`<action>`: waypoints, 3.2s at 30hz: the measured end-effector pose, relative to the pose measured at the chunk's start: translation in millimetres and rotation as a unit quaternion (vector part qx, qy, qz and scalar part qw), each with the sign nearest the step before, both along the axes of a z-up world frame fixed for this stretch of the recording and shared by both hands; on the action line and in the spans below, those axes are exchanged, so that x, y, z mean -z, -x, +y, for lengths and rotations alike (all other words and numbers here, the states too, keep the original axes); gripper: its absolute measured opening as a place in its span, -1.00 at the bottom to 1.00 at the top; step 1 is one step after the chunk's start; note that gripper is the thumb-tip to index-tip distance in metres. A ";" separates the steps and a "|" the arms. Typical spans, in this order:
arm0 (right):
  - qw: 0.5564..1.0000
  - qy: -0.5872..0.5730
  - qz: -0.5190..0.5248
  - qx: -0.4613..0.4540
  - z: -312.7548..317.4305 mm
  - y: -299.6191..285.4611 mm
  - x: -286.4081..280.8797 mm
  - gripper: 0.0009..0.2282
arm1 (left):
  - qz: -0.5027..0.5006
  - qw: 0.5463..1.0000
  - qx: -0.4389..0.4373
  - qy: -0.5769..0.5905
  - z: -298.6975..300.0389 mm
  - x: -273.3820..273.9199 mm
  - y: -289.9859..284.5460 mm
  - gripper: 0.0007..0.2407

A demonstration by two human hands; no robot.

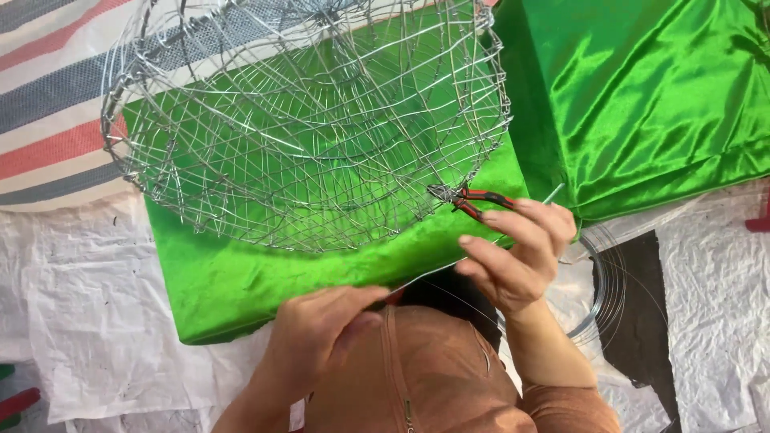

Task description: Assembling a wire cage by manually weaving and securing thin wire to a metal frame using pliers.

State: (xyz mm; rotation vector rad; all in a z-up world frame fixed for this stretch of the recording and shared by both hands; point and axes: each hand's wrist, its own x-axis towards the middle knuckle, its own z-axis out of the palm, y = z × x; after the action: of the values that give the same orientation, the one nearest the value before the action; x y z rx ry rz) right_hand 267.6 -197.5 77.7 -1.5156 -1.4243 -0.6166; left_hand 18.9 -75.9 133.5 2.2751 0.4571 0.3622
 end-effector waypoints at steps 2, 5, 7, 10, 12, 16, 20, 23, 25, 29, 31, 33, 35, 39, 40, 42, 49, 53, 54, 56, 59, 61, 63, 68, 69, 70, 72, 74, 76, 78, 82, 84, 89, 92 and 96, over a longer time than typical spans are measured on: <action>0.998 0.066 -0.001 -0.017 -0.2 6.4 -1.3 -0.72 | -0.022 0.999 -0.039 -0.016 -0.6 1.9 6.2 -0.87; 0.985 0.127 -0.057 -0.099 9.9 9.0 -23.0 -0.78 | -0.010 0.997 -0.067 -0.038 -0.7 18.8 16.8 -0.87; 0.982 0.140 -0.071 -0.102 6.4 8.2 -22.4 -0.84 | -0.010 0.993 -0.084 -0.077 -1.7 24.1 17.3 -0.87; 0.976 0.162 -0.105 -0.101 0.8 4.2 -29.4 -0.87 | -0.020 0.982 -0.115 -0.150 -2.6 34.5 21.4 -0.90; 0.973 0.171 -0.125 -0.096 -4.1 0.3 -32.1 -0.86 | -0.031 0.974 -0.129 -0.182 -4.9 44.4 25.4 -0.93; 0.955 0.237 -0.133 -0.122 -13.0 -7.4 -29.4 -0.89 | 0.068 0.970 -0.088 -0.217 -12.5 60.4 31.7 -0.77; 0.937 0.279 -0.147 -0.148 -17.4 -13.9 -30.4 -0.86 | 0.047 0.985 0.036 -0.159 -11.6 76.1 32.7 -0.71; 0.931 0.290 -0.162 -0.150 -24.2 -20.4 -33.6 -0.87 | 0.026 0.986 0.020 -0.161 -12.0 81.2 37.1 -0.71; 0.942 0.278 -0.134 -0.133 -41.1 -37.9 -27.8 -0.86 | -0.004 0.990 -0.013 -0.139 -1.6 77.6 51.6 -0.78; 0.967 0.232 -0.066 -0.077 -75.5 -66.1 -13.1 -0.83 | -0.056 0.985 -0.120 -0.107 11.8 87.5 87.8 -0.90; 0.967 0.240 -0.065 -0.053 -80.9 -65.7 -13.6 -0.85 | -0.041 0.984 -0.124 -0.118 10.1 83.6 89.0 -0.89; 0.967 0.246 -0.063 -0.032 -82.7 -65.1 -12.8 -0.86 | -0.025 0.982 -0.132 -0.131 6.6 87.7 91.0 -0.88; 0.956 0.267 -0.122 0.020 -81.2 -65.3 -11.4 -0.92 | 0.014 0.981 -0.118 -0.150 1.3 100.2 92.6 -0.86; 0.951 0.270 -0.149 -0.031 -62.1 -38.7 -5.8 -0.91 | 0.008 0.986 -0.087 -0.143 -13.7 114.9 82.1 -0.85; 0.935 0.302 -0.170 -0.072 -57.0 -27.8 -1.6 -0.83 | 0.013 0.989 -0.074 -0.130 -17.1 119.6 78.8 -0.83; 0.917 0.334 -0.190 -0.108 -48.8 -10.4 4.7 -0.74 | 0.017 0.991 -0.056 -0.118 -20.8 127.9 75.4 -0.80; 0.883 0.386 -0.106 -0.244 -43.7 -4.1 22.0 -0.81 | 0.034 0.995 -0.004 -0.089 -15.6 130.3 87.2 -0.86; 0.810 0.458 -0.096 -0.352 -55.8 -5.9 29.4 -0.83 | 0.111 0.990 0.068 0.051 -11.6 130.4 89.5 -0.73; 0.809 0.458 -0.096 -0.355 -58.7 -6.3 32.9 -0.83 | 0.111 0.990 0.065 0.052 -13.4 132.5 87.1 -0.73; 0.853 0.421 -0.112 -0.289 -61.9 -7.3 39.7 -0.82 | 0.205 0.975 0.046 0.072 -17.0 136.1 83.8 -0.89; 0.866 0.411 -0.126 -0.256 -57.7 -6.0 28.6 -0.79 | 0.131 0.990 0.016 -0.047 -21.2 133.5 63.9 -0.90; 0.861 0.417 -0.137 -0.256 -60.4 -5.5 47.0 -0.78 | 0.117 0.988 -0.019 -0.097 -30.4 130.5 49.1 -0.92; 0.857 0.426 -0.149 -0.247 -59.8 -2.6 55.5 -0.77 | 0.101 0.983 -0.044 -0.147 -40.0 129.3 35.8 -0.93; 0.871 0.401 -0.155 -0.236 -44.2 13.5 45.5 -0.87 | 0.076 0.996 -0.031 -0.034 -58.9 131.1 19.9 -0.93; 0.869 0.402 -0.157 -0.242 -43.0 19.9 50.6 -0.87 | 0.076 0.996 -0.037 -0.032 -63.8 133.7 17.5 -0.93; 0.869 0.400 -0.146 -0.252 -43.3 26.7 55.2 -0.88 | 0.062 0.997 -0.042 -0.021 -68.1 136.4 14.6 -0.93; 0.868 0.399 -0.135 -0.264 -44.5 35.6 59.8 -0.88 | 0.047 0.998 -0.048 -0.009 -72.7 141.8 10.4 -0.93; 0.866 0.441 -0.128 -0.198 -46.6 41.5 59.9 -0.85 | 0.025 0.997 -0.069 -0.003 -74.0 147.0 9.7 -0.85; 0.868 0.443 -0.162 -0.156 -50.5 44.7 69.0 -0.77 | 0.038 0.996 -0.077 -0.001 -74.3 153.0 5.6 -0.81; 0.867 0.444 -0.198 -0.111 -52.7 45.7 70.4 -0.68 | 0.048 0.995 -0.083 0.002 -75.9 155.8 2.0 -0.76; 0.863 0.460 -0.181 -0.105 -54.8 44.2 64.6 -0.75 | -0.016 0.992 -0.119 0.029 -77.1 151.7 -0.3 -0.78; 0.861 0.468 -0.170 -0.105 -51.5 38.7 61.3 -0.70 | -0.011 0.992 -0.120 0.048 -75.1 151.6 0.5 -0.81; 0.853 0.506 -0.049 -0.122 -73.1 -16.5 69.5 -0.89 | -0.090 0.987 -0.122 0.048 -55.8 167.0 25.0 -0.64; 0.817 0.534 0.050 -0.210 -77.4 -43.3 56.3 -0.88 | -0.097 0.986 -0.127 -0.048 -30.8 152.8 49.5 -0.80; 0.826 0.515 0.003 -0.228 -96.7 -57.8 70.1 -0.87 | -0.070 0.989 -0.113 -0.059 -23.1 150.0 63.6 -0.84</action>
State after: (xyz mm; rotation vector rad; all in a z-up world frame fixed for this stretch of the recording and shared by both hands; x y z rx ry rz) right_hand 325.4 -294.2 7.6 -1.8023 -2.1789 0.5828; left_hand -44.6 -99.0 -16.4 2.2978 0.6377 0.6752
